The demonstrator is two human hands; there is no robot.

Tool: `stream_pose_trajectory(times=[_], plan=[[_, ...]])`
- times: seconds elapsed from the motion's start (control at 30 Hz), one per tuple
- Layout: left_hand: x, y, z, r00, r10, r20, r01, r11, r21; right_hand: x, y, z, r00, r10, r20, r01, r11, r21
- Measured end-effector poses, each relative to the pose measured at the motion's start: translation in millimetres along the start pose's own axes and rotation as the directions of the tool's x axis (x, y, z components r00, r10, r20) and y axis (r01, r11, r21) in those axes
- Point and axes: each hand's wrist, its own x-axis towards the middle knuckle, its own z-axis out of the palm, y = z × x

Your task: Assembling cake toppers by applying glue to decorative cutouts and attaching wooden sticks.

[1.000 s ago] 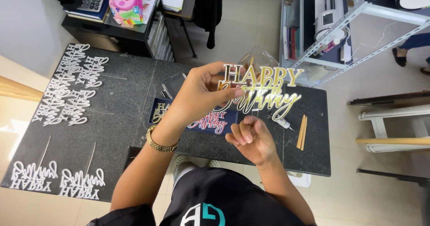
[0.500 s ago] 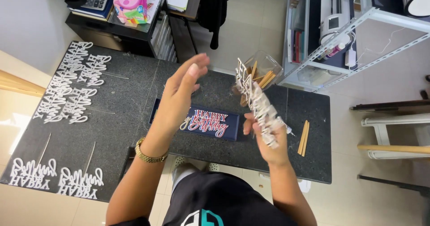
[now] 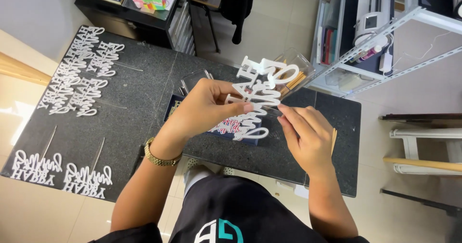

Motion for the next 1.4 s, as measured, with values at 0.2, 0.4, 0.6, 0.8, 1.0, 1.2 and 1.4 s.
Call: stream_pose_trajectory(times=[0.2, 0.4, 0.6, 0.8, 1.0, 1.2, 1.4], plan=[[-6.3, -8.6, -5.4, 0.991, -0.003, -0.134, 0.02, 0.992, 0.126, 6.8, -1.0, 14.6, 0.998, -0.062, 0.023, 0.063, 0.996, -0.06], [-29.6, -28.2, -34.6, 0.969, 0.107, -0.224, -0.038, 0.956, 0.292, 14.0, 15.2, 45.1, 0.998, 0.046, 0.034, -0.051, 0.986, 0.16], [-84.5, -137.0, -91.5, 0.94, -0.15, -0.306, 0.252, 0.91, 0.33, 9.2, 43.8, 110.8, 0.908, 0.382, 0.173, -0.416, 0.77, 0.484], [-135.1, -207.3, -179.3, 0.718, -0.511, -0.473, 0.596, 0.802, 0.036, -25.6, 7.7, 282.7, 0.828, 0.385, 0.407, -0.546, 0.716, 0.434], [-113.6, -278.5, -268.6, 0.651, -0.54, -0.534, 0.65, 0.76, 0.024, -6.4, -32.4, 405.3, 0.793, 0.151, 0.591, -0.376, 0.884, 0.278], [-54.1, -353.8, -340.7, 0.66, -0.56, -0.501, 0.667, 0.743, 0.048, 17.6, -31.2, 494.7, 0.629, 0.23, 0.743, -0.333, 0.943, -0.01], [15.1, -357.0, -368.7, 0.682, -0.622, -0.386, 0.623, 0.77, -0.141, 12.8, 2.5, 549.0, 0.721, 0.393, 0.57, -0.397, 0.909, -0.125]])
